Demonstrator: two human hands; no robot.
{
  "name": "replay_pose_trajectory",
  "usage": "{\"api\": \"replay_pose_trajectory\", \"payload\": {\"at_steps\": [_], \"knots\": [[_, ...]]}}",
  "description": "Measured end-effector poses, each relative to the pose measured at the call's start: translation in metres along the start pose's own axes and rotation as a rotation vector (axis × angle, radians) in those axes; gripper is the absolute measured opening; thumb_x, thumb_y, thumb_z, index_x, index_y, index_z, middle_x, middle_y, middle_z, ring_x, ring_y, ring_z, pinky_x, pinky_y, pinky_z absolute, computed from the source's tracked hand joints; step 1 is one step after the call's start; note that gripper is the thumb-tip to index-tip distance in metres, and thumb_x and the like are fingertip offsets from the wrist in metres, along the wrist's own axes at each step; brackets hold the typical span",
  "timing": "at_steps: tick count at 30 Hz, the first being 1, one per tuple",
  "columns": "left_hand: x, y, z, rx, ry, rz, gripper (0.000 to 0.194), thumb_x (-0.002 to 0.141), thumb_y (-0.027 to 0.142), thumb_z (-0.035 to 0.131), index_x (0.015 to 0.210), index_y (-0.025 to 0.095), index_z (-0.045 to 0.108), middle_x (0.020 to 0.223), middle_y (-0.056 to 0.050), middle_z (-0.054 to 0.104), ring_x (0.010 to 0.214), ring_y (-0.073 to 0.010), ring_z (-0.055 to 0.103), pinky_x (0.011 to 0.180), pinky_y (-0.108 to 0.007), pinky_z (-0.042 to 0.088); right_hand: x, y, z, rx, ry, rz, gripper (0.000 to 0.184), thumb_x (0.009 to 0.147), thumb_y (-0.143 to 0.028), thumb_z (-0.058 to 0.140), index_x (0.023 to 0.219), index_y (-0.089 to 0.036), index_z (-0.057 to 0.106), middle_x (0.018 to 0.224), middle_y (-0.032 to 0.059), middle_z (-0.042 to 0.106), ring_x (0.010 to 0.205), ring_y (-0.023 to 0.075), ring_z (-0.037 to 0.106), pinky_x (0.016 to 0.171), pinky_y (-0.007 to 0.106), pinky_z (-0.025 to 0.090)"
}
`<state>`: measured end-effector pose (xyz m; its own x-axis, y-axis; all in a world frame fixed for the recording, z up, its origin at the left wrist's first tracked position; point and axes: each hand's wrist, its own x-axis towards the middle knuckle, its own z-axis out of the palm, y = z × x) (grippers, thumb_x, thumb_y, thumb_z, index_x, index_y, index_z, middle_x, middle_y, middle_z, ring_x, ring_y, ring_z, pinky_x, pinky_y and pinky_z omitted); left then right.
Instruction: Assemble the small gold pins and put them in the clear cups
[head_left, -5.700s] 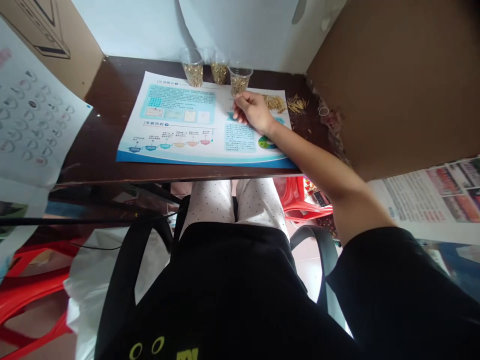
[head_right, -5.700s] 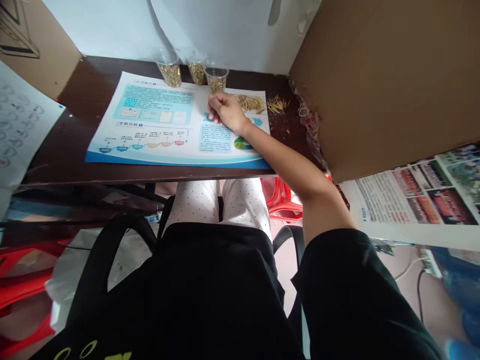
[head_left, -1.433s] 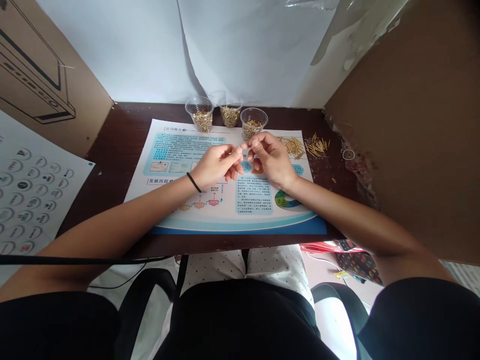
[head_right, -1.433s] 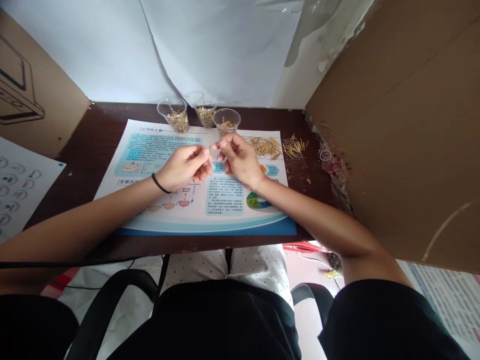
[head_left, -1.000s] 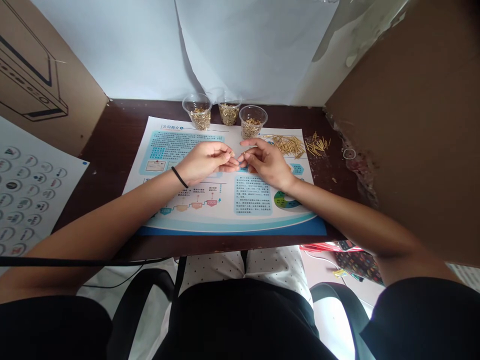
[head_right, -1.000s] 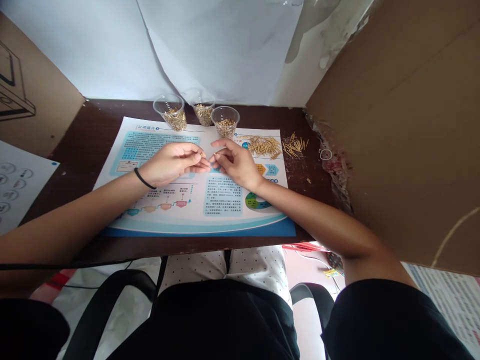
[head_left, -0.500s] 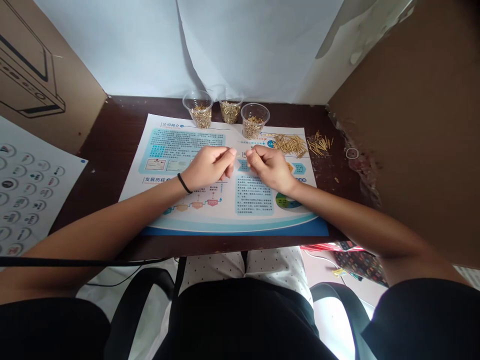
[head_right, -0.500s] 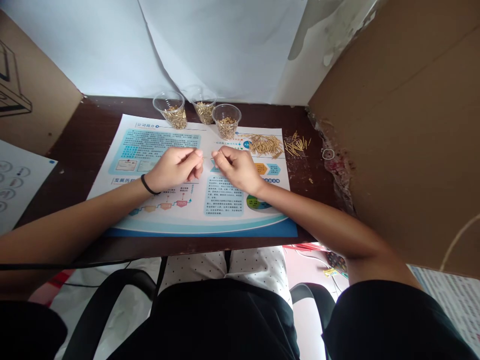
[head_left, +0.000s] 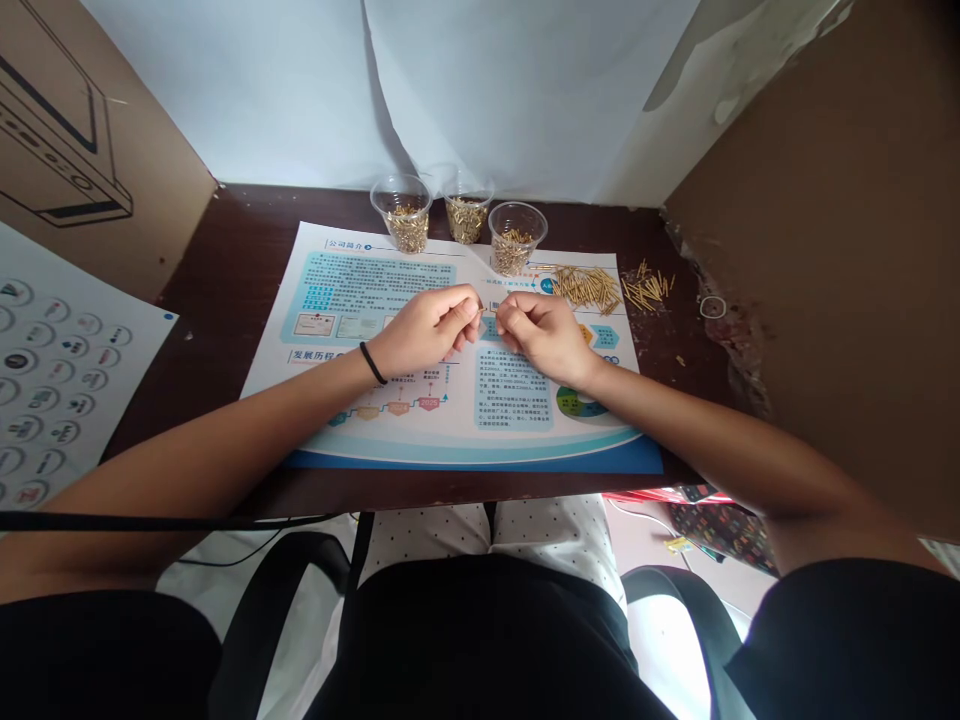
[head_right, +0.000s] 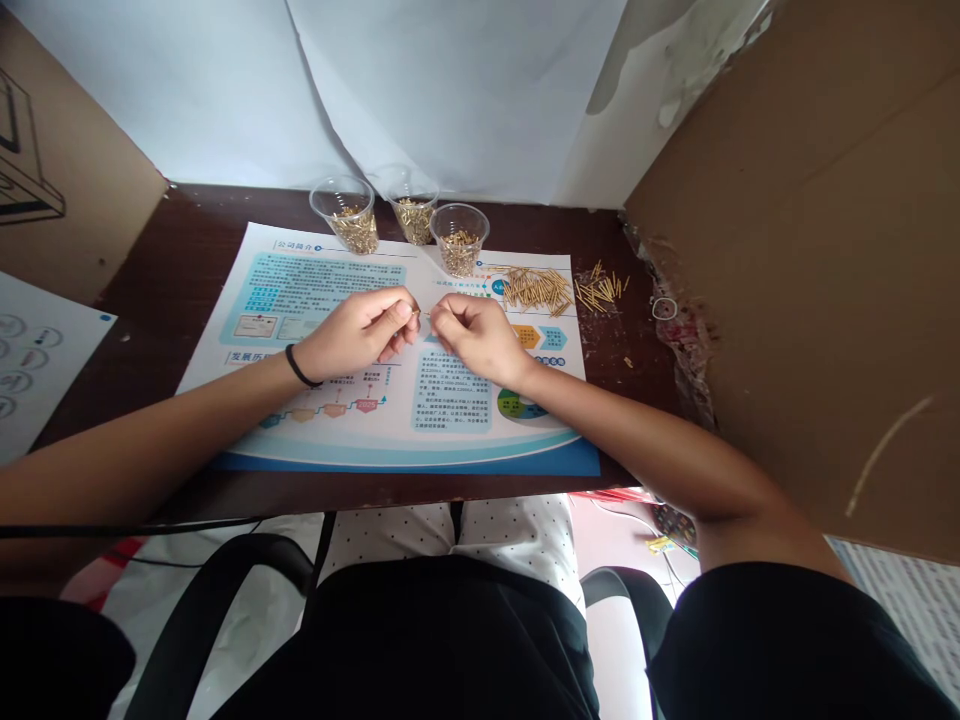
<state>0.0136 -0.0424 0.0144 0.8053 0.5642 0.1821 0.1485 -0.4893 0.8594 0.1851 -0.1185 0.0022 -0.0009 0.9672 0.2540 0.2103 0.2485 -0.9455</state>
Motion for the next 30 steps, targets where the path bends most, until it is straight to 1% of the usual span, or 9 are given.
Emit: {"api": "replay_pose_trajectory", "payload": {"at_steps": [4,9,15,18,20,24,30], "knots": [[-0.0009,0.0011,-0.0005,0.02,-0.017,0.018,0.037,0.099,0.036,0.038,0.072,0.015,0.05,0.065,0.0,0.056,0.045,-0.0051,0.048,0.047,-0.018,0.04,-0.0007,-0.0016,0.0006,0.019,0.003,0.013,0.033,0.091,-0.026,0.051,0.06,-0.018,0.052,0.045,-0.0065,0.046,0.041,0.0051,0.036,0.046,0.02,0.033],[-0.0009,0.0052,-0.0006,0.05,-0.019,0.028,0.035,0.099,0.032,0.038,0.071,0.015,0.051,0.063,0.001,0.055,0.047,-0.0056,0.047,0.05,-0.018,0.04,-0.0013,-0.0025,-0.0005,0.029,-0.024,-0.004,0.033,0.091,-0.025,0.05,0.059,-0.018,0.052,0.044,-0.0062,0.047,0.041,0.0049,0.038,0.046,0.02,0.033],[-0.0012,0.0052,-0.0008,0.079,-0.025,0.023,0.034,0.098,0.029,0.038,0.071,0.015,0.052,0.063,0.001,0.056,0.047,-0.0058,0.048,0.052,-0.018,0.04,-0.0012,-0.0021,-0.0014,0.0,-0.06,-0.003,0.032,0.091,-0.023,0.048,0.06,-0.017,0.052,0.045,-0.0061,0.046,0.042,0.0049,0.038,0.045,0.02,0.03],[-0.0013,0.0043,-0.0011,0.088,-0.024,0.025,0.033,0.098,0.029,0.038,0.071,0.015,0.051,0.064,0.001,0.057,0.046,-0.0056,0.047,0.052,-0.019,0.04,-0.0003,-0.0011,-0.0016,-0.025,-0.067,-0.015,0.032,0.091,-0.024,0.047,0.06,-0.018,0.049,0.046,-0.006,0.045,0.043,0.0051,0.036,0.045,0.021,0.029],[-0.0014,0.0036,-0.0005,0.108,-0.009,0.038,0.033,0.098,0.029,0.038,0.07,0.015,0.051,0.064,0.001,0.057,0.048,-0.006,0.048,0.053,-0.019,0.04,0.0002,-0.0005,-0.0019,-0.067,-0.076,-0.025,0.032,0.09,-0.023,0.047,0.059,-0.018,0.047,0.047,-0.0059,0.044,0.044,0.0052,0.035,0.046,0.021,0.029],[-0.0014,0.0028,0.0031,0.197,0.059,0.077,0.034,0.097,0.029,0.039,0.067,0.016,0.05,0.06,0.001,0.056,0.05,-0.0079,0.048,0.055,-0.021,0.04,0.0004,0.0,-0.0019,-0.165,-0.093,-0.057,0.031,0.089,-0.024,0.047,0.059,-0.019,0.044,0.05,-0.0053,0.041,0.049,0.0064,0.035,0.049,0.022,0.029],[-0.0043,0.0023,0.0079,0.334,0.158,0.121,0.035,0.094,0.029,0.039,0.063,0.016,0.049,0.053,0.001,0.053,0.049,-0.0093,0.044,0.054,-0.023,0.036,-0.0001,-0.001,-0.0016,-0.214,-0.111,-0.085,0.029,0.087,-0.022,0.046,0.059,-0.019,0.041,0.052,-0.0054,0.038,0.05,0.0069,0.032,0.051,0.023,0.027]]}}
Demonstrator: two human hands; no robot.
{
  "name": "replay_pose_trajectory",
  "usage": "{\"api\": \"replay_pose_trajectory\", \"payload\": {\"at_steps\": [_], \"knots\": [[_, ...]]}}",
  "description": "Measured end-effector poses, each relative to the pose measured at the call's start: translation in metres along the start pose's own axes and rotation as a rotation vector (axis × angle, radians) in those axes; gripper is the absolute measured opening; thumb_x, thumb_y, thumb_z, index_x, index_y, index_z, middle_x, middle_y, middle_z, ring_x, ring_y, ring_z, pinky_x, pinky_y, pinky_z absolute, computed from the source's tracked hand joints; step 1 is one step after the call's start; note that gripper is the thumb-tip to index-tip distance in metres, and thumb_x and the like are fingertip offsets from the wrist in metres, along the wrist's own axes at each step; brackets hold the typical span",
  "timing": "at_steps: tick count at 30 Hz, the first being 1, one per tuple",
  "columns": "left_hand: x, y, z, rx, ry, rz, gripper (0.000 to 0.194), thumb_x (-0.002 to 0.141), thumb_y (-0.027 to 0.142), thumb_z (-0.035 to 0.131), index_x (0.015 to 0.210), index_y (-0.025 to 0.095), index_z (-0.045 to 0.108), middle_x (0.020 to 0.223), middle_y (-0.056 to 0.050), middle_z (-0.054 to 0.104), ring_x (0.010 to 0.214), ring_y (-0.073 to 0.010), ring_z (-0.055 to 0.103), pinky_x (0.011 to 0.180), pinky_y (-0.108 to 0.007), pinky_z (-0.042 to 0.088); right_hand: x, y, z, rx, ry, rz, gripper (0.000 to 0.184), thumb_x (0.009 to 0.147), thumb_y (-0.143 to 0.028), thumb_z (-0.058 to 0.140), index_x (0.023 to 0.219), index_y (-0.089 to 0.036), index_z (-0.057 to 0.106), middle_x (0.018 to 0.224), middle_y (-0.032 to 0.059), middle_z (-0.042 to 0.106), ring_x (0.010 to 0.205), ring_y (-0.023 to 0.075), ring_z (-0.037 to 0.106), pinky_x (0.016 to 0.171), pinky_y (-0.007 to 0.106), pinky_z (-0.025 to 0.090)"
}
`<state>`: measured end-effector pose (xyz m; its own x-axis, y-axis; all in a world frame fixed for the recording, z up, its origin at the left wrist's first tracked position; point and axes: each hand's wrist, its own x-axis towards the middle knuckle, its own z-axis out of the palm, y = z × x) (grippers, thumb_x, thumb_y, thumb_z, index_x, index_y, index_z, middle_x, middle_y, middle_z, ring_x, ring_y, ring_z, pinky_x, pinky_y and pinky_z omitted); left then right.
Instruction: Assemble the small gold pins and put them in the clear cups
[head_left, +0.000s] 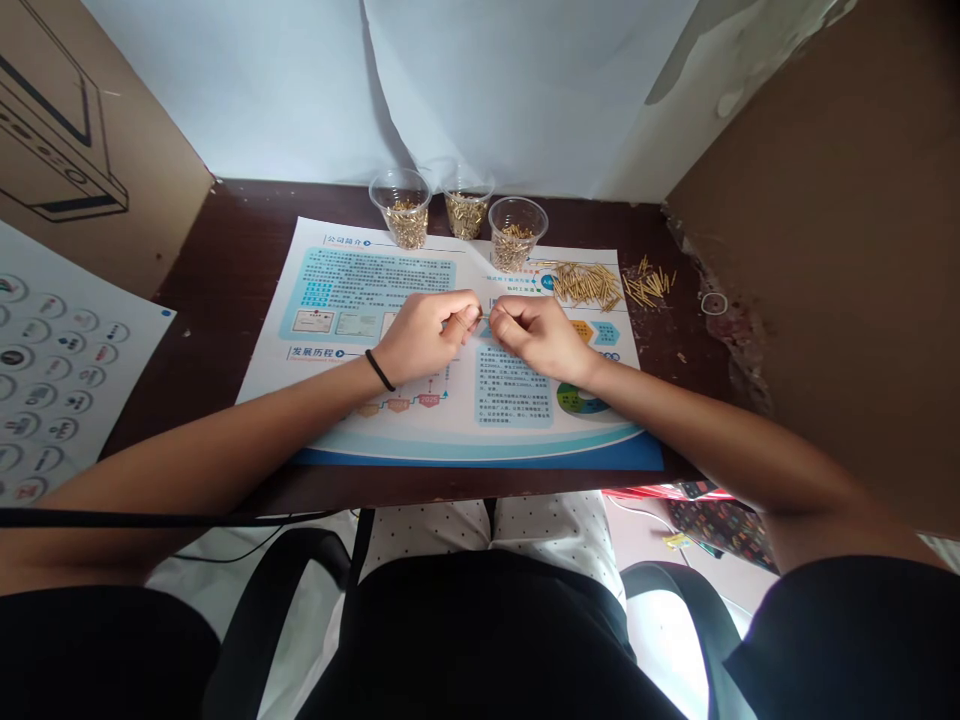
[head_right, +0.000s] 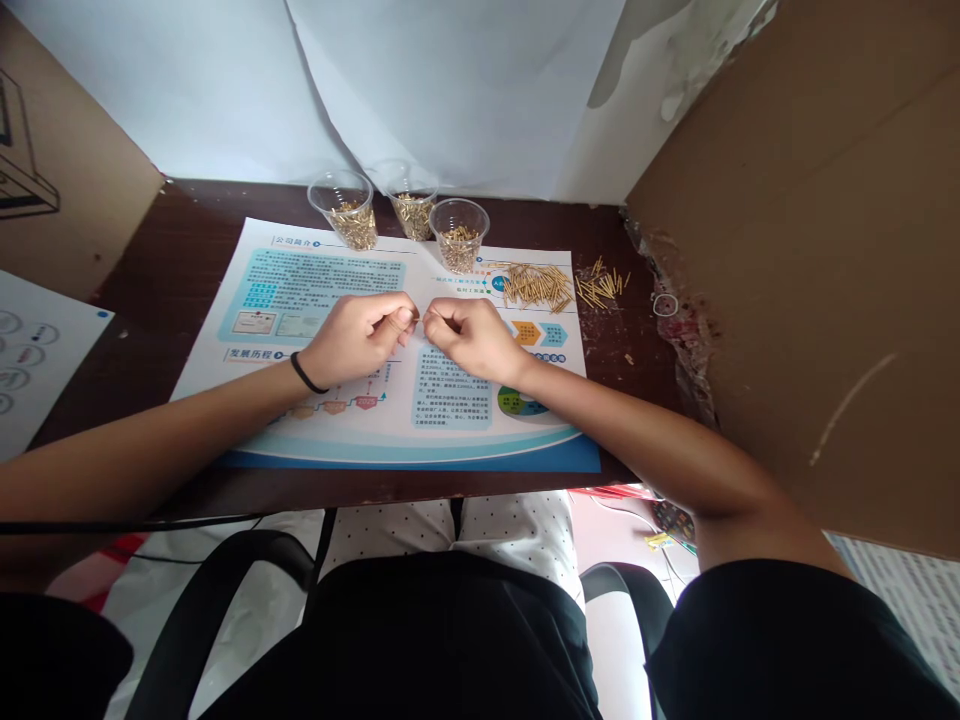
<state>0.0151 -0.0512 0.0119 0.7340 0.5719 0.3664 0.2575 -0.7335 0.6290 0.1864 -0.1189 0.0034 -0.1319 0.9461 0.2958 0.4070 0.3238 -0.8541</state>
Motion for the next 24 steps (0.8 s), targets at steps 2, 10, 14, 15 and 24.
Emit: {"api": "replay_pose_trajectory", "payload": {"at_steps": [2,10,14,15,24], "knots": [[-0.0018,0.0,0.0004,0.041,0.024,0.01,0.035,0.093,0.029,0.04,0.062,0.016,0.049,0.051,0.002,0.05,0.048,-0.0096,0.042,0.053,-0.023,0.034,0.0007,-0.0005,-0.0003,-0.01,-0.018,-0.013,0.029,0.087,-0.022,0.046,0.059,-0.019,0.04,0.052,-0.0057,0.037,0.051,0.0068,0.03,0.05,0.023,0.027],[-0.0067,-0.0007,0.003,0.139,0.098,0.062,0.03,0.089,0.025,0.043,0.062,0.017,0.053,0.049,0.002,0.046,0.046,-0.0096,0.037,0.051,-0.024,0.029,0.003,-0.0021,-0.0006,-0.046,-0.057,-0.006,0.029,0.086,-0.02,0.047,0.059,-0.02,0.036,0.055,-0.0063,0.031,0.052,0.0068,0.026,0.05,0.023,0.024],[-0.0082,-0.0017,0.0034,0.173,0.074,0.075,0.027,0.087,0.022,0.042,0.062,0.017,0.05,0.049,0.002,0.045,0.047,-0.0098,0.036,0.051,-0.024,0.029,0.0042,-0.0019,-0.0036,-0.052,-0.116,-0.014,0.03,0.087,-0.019,0.046,0.059,-0.019,0.035,0.056,-0.006,0.031,0.053,0.0069,0.026,0.051,0.023,0.023],[-0.0084,-0.0019,0.0034,0.177,0.064,0.081,0.027,0.087,0.022,0.042,0.062,0.017,0.05,0.05,0.002,0.045,0.047,-0.0099,0.036,0.051,-0.024,0.029,0.0044,-0.0017,-0.0044,-0.048,-0.132,-0.019,0.03,0.087,-0.019,0.046,0.059,-0.02,0.035,0.056,-0.006,0.03,0.053,0.0069,0.026,0.051,0.023,0.023],[-0.0082,-0.0001,0.0051,0.198,0.06,0.055,0.033,0.09,0.028,0.039,0.06,0.018,0.049,0.049,0.002,0.045,0.047,-0.0112,0.037,0.052,-0.026,0.03,0.0032,-0.0025,-0.0024,-0.098,-0.114,-0.028,0.031,0.09,-0.022,0.046,0.06,-0.019,0.037,0.056,-0.0052,0.033,0.055,0.0075,0.03,0.052,0.023,0.026]]}}
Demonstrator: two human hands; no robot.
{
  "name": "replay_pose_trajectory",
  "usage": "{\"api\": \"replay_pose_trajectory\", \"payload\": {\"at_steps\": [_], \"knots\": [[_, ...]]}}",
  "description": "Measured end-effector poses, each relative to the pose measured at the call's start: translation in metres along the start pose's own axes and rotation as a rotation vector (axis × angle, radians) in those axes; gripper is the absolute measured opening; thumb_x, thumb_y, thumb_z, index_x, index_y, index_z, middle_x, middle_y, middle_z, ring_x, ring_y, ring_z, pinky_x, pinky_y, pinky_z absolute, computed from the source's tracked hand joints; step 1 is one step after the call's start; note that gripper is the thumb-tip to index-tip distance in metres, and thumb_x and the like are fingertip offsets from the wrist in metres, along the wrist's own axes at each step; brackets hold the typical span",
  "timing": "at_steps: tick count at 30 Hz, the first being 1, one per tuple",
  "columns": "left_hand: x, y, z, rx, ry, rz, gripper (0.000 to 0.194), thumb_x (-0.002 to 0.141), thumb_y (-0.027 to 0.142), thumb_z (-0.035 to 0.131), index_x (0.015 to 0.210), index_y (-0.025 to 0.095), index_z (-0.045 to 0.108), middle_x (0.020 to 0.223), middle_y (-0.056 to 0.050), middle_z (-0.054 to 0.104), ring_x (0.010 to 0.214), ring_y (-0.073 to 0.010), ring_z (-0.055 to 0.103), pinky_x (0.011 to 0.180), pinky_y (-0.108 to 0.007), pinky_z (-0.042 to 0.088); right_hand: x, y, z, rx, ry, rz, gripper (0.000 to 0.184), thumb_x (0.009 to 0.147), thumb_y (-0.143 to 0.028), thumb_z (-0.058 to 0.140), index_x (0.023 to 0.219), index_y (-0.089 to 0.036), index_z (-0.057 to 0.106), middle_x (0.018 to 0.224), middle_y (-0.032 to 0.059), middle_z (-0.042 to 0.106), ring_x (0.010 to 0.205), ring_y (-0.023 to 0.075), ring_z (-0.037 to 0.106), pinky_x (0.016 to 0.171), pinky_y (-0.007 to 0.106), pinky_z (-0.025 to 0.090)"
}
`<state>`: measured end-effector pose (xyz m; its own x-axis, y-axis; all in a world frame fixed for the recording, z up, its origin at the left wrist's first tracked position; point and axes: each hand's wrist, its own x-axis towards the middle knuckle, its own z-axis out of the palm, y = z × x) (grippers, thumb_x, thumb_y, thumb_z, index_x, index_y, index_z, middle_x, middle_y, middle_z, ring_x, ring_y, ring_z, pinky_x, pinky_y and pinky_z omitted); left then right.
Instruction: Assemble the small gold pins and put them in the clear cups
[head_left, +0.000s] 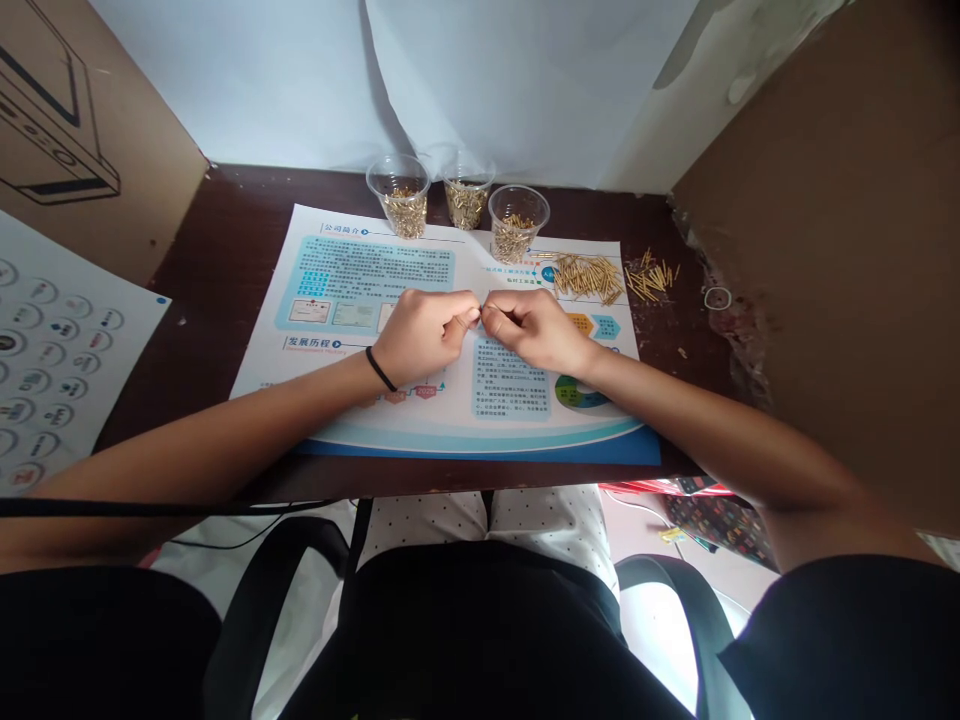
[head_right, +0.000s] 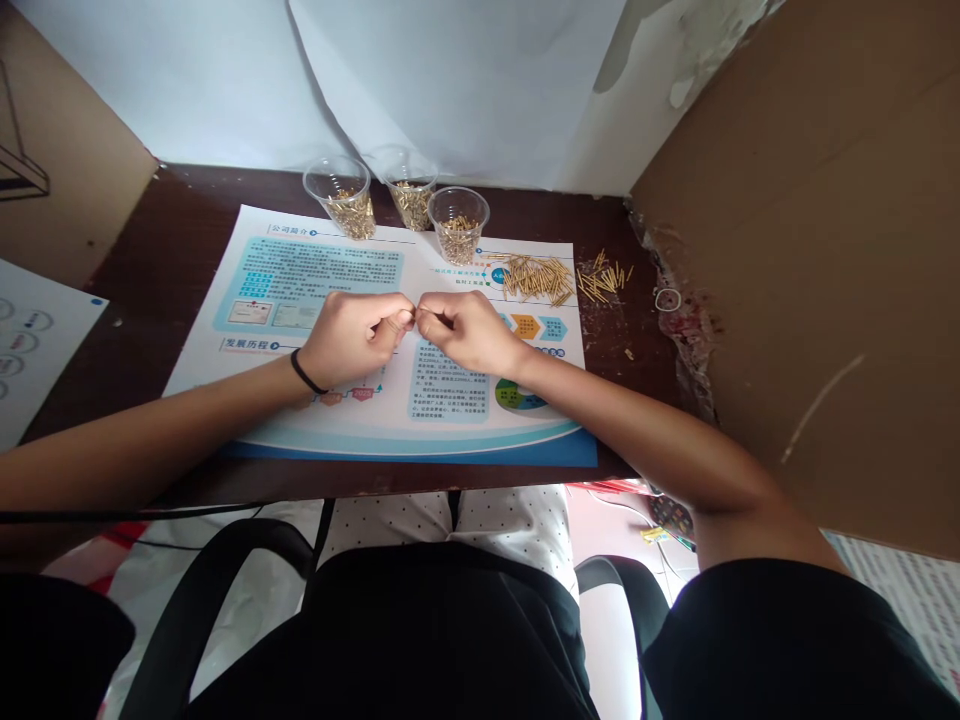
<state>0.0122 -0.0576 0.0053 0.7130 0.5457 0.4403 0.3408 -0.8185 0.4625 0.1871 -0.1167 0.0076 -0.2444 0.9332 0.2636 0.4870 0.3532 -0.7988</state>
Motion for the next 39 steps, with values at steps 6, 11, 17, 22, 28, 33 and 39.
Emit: {"api": "replay_pose_trajectory", "payload": {"at_steps": [6,11,17,22,28,33,39], "knots": [[0.004,0.005,-0.004,-0.118,-0.047,-0.069,0.033,0.091,0.027,0.04,0.062,0.018,0.052,0.051,0.001,0.054,0.047,-0.0105,0.046,0.052,-0.024,0.035,-0.001,0.001,0.001,0.123,0.022,0.05,0.035,0.094,-0.032,0.047,0.062,-0.018,0.046,0.053,-0.0042,0.046,0.049,0.0069,0.039,0.05,0.022,0.032],[0.008,0.008,-0.008,-0.238,-0.088,-0.146,0.028,0.091,0.022,0.042,0.069,0.016,0.057,0.056,0.001,0.06,0.049,-0.009,0.053,0.053,-0.021,0.039,-0.004,0.003,0.001,0.252,0.054,0.096,0.038,0.095,-0.044,0.049,0.068,-0.017,0.054,0.052,-0.0033,0.054,0.044,0.0055,0.046,0.046,0.02,0.037],[0.008,0.003,-0.005,-0.223,-0.026,-0.16,0.024,0.092,0.026,0.045,0.073,0.016,0.056,0.061,0.001,0.063,0.051,-0.0089,0.052,0.054,-0.022,0.039,-0.003,0.006,0.004,0.43,0.073,0.175,0.04,0.091,-0.052,0.053,0.074,-0.016,0.057,0.058,-0.0004,0.06,0.045,0.0063,0.053,0.039,0.019,0.04],[0.007,0.0,-0.002,-0.249,-0.017,-0.187,0.023,0.092,0.029,0.046,0.076,0.016,0.057,0.064,0.0,0.064,0.053,-0.009,0.053,0.054,-0.021,0.04,0.0,0.009,0.001,0.605,0.119,0.215,0.033,0.081,-0.048,0.069,0.083,-0.017,0.058,0.074,0.0025,0.067,0.062,0.0102,0.063,0.043,0.018,0.05],[0.006,0.0,-0.002,-0.306,0.012,-0.247,0.024,0.091,0.034,0.05,0.077,0.016,0.058,0.065,-0.001,0.067,0.056,-0.0101,0.059,0.054,-0.021,0.044,-0.001,0.009,0.001,0.641,0.07,0.252,0.033,0.075,-0.041,0.077,0.088,-0.016,0.06,0.079,0.0051,0.07,0.072,0.0143,0.068,0.052,0.023,0.057],[0.006,-0.003,-0.001,-0.428,0.005,-0.254,0.028,0.092,0.039,0.051,0.077,0.016,0.057,0.067,-0.003,0.068,0.053,-0.0088,0.059,0.052,-0.02,0.045,-0.002,0.008,0.002,0.673,0.074,0.268,0.038,0.072,-0.039,0.08,0.094,-0.017,0.058,0.078,0.0029,0.069,0.073,0.014,0.068,0.056,0.023,0.056],[0.007,-0.002,-0.003,-0.489,0.017,-0.223,0.031,0.094,0.041,0.049,0.078,0.016,0.057,0.069,-0.005,0.067,0.056,-0.009,0.06,0.051,-0.02,0.046,-0.001,0.009,0.001,0.71,0.102,0.294,0.042,0.07,-0.04,0.081,0.094,-0.018,0.053,0.077,0.0024,0.07,0.069,0.0126,0.067,0.055,0.022,0.054]]}}
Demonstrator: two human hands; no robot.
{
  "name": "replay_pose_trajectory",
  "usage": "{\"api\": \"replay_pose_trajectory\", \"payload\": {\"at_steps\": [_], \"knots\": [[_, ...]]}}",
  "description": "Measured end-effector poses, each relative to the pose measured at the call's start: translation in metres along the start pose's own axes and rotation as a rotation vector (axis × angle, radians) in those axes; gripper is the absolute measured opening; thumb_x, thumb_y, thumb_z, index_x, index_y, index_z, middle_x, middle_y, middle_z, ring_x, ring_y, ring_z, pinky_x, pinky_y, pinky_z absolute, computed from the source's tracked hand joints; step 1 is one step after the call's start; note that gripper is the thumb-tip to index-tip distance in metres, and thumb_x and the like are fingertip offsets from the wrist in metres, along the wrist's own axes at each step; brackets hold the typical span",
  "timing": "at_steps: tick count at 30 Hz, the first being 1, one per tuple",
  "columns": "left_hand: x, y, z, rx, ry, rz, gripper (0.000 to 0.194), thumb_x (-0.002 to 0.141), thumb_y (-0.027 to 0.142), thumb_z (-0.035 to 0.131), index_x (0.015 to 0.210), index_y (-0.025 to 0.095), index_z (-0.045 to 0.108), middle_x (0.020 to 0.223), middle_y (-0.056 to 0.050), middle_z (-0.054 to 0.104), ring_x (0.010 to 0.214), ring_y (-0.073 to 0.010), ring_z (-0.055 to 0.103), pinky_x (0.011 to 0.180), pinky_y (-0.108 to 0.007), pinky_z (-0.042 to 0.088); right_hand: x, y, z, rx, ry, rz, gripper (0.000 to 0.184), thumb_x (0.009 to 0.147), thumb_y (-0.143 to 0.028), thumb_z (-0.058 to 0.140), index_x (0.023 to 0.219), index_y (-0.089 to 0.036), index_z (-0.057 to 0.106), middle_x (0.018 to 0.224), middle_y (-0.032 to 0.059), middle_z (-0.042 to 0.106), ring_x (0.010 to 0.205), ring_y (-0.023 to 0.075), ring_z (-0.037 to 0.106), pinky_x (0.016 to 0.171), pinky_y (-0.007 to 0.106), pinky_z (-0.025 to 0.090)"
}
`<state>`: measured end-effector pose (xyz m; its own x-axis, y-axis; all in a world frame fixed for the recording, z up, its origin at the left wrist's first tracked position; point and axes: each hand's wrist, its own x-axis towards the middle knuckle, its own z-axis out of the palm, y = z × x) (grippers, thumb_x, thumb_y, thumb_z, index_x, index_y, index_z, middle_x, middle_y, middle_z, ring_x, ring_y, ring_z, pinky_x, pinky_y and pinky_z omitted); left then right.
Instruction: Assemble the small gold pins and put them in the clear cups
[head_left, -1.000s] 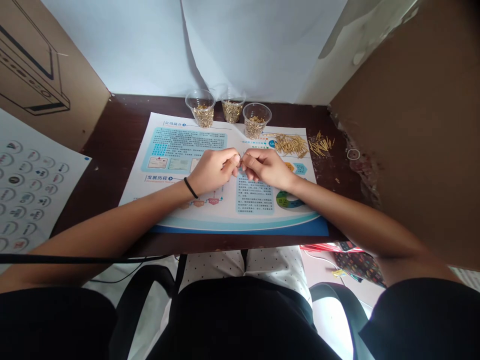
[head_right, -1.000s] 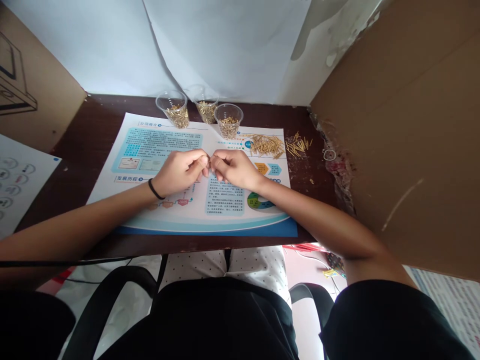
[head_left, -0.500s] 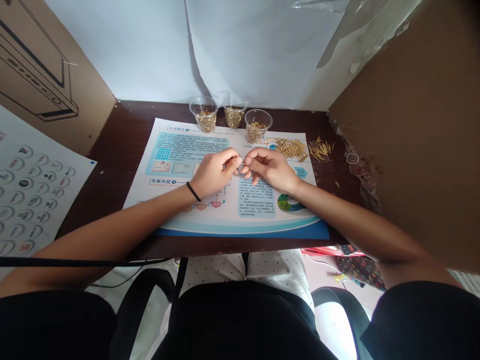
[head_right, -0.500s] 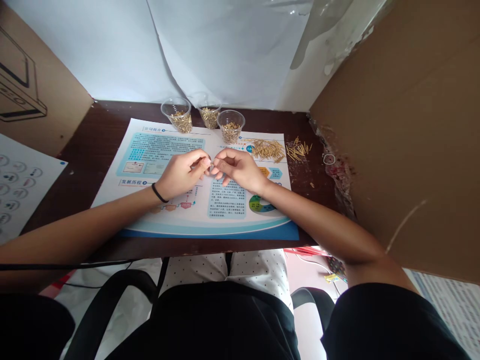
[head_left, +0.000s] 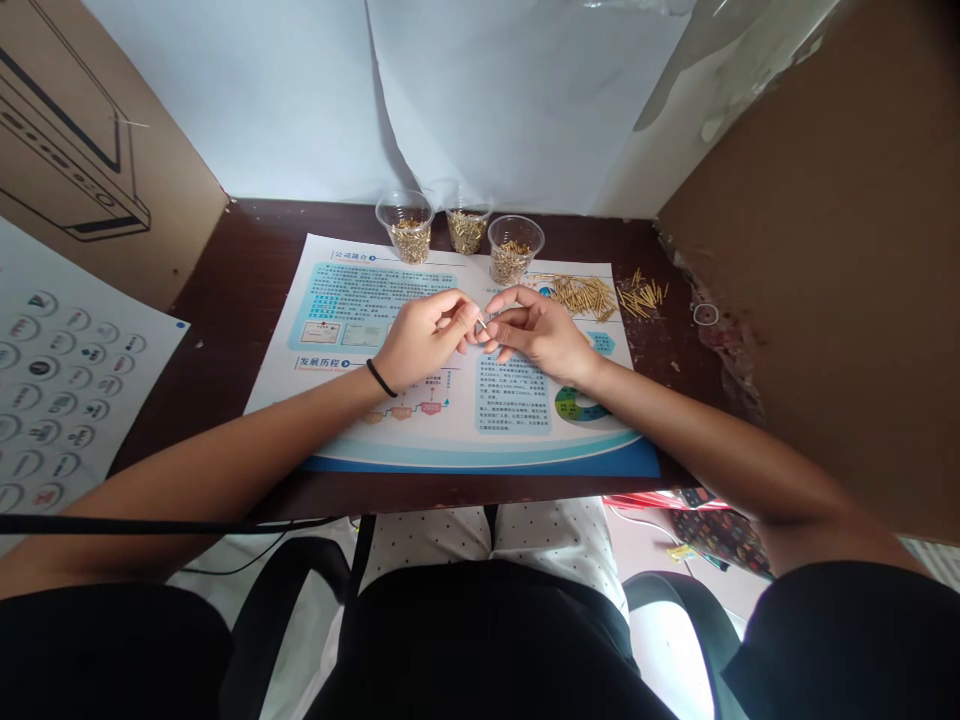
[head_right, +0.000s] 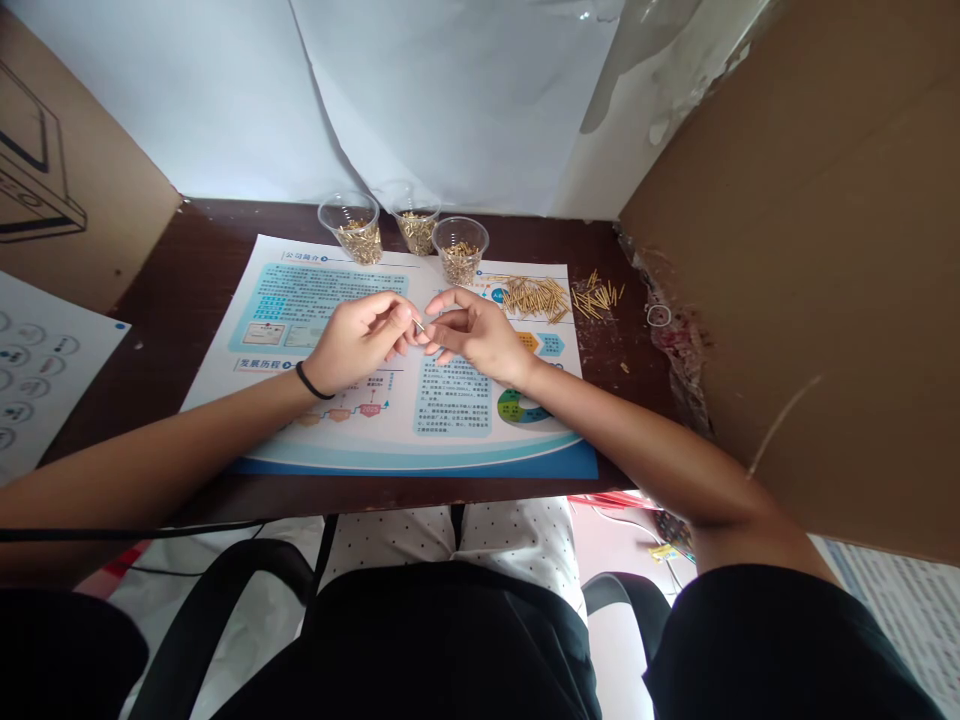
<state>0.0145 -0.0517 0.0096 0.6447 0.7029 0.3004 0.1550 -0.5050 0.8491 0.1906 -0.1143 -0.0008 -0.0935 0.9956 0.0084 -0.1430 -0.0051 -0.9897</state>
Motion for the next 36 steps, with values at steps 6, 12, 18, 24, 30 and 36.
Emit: {"api": "replay_pose_trajectory", "payload": {"at_steps": [6,12,18,24,30,36], "knots": [[0.001,0.002,0.0,-0.017,-0.029,0.021,0.033,0.094,0.044,0.051,0.081,0.015,0.059,0.076,-0.006,0.07,0.06,-0.0097,0.062,0.054,-0.021,0.05,0.001,0.0,-0.001,0.01,-0.018,0.004,0.043,0.07,-0.041,0.081,0.093,-0.018,0.052,0.076,0.0023,0.069,0.065,0.0122,0.065,0.055,0.023,0.052],[0.0,0.002,0.0,-0.003,-0.024,0.046,0.029,0.094,0.04,0.051,0.083,0.015,0.06,0.078,-0.006,0.071,0.064,-0.0105,0.064,0.057,-0.021,0.05,0.001,0.0,-0.001,0.027,-0.034,-0.021,0.038,0.074,-0.039,0.079,0.093,-0.019,0.053,0.078,0.0022,0.067,0.067,0.0114,0.063,0.058,0.024,0.051],[-0.001,0.004,0.001,0.167,0.062,0.047,0.022,0.091,0.032,0.052,0.079,0.015,0.06,0.072,-0.004,0.069,0.057,-0.01,0.06,0.057,-0.021,0.047,0.002,0.001,-0.004,0.08,-0.033,-0.037,0.037,0.072,-0.038,0.08,0.092,-0.019,0.055,0.08,0.0008,0.068,0.068,0.0098,0.062,0.059,0.022,0.051],[-0.002,0.007,0.0,0.216,0.035,0.081,0.027,0.092,0.032,0.048,0.074,0.015,0.06,0.067,-0.002,0.063,0.058,-0.01,0.058,0.053,-0.02,0.044,0.004,0.004,-0.006,0.048,-0.033,-0.07,0.037,0.072,-0.042,0.08,0.087,-0.019,0.056,0.08,0.0014,0.068,0.069,0.0102,0.064,0.063,0.023,0.052],[-0.001,0.003,-0.001,0.163,0.027,0.072,0.027,0.091,0.032,0.05,0.073,0.014,0.059,0.066,-0.003,0.065,0.054,-0.0091,0.057,0.052,-0.02,0.044,0.003,0.004,-0.002,0.03,-0.007,-0.074,0.036,0.072,-0.045,0.079,0.085,-0.019,0.057,0.078,0.0016,0.068,0.068,0.0116,0.065,0.06,0.024,0.054],[-0.002,0.003,0.0,0.155,0.014,0.04,0.023,0.09,0.028,0.051,0.074,0.015,0.061,0.063,-0.002,0.066,0.051,-0.0089,0.059,0.05,-0.019,0.044,0.003,-0.001,0.003,-0.085,0.06,-0.146,0.033,0.078,-0.05,0.071,0.085,-0.021,0.058,0.077,0.0018,0.068,0.066,0.013,0.063,0.048,0.023,0.05]]}}
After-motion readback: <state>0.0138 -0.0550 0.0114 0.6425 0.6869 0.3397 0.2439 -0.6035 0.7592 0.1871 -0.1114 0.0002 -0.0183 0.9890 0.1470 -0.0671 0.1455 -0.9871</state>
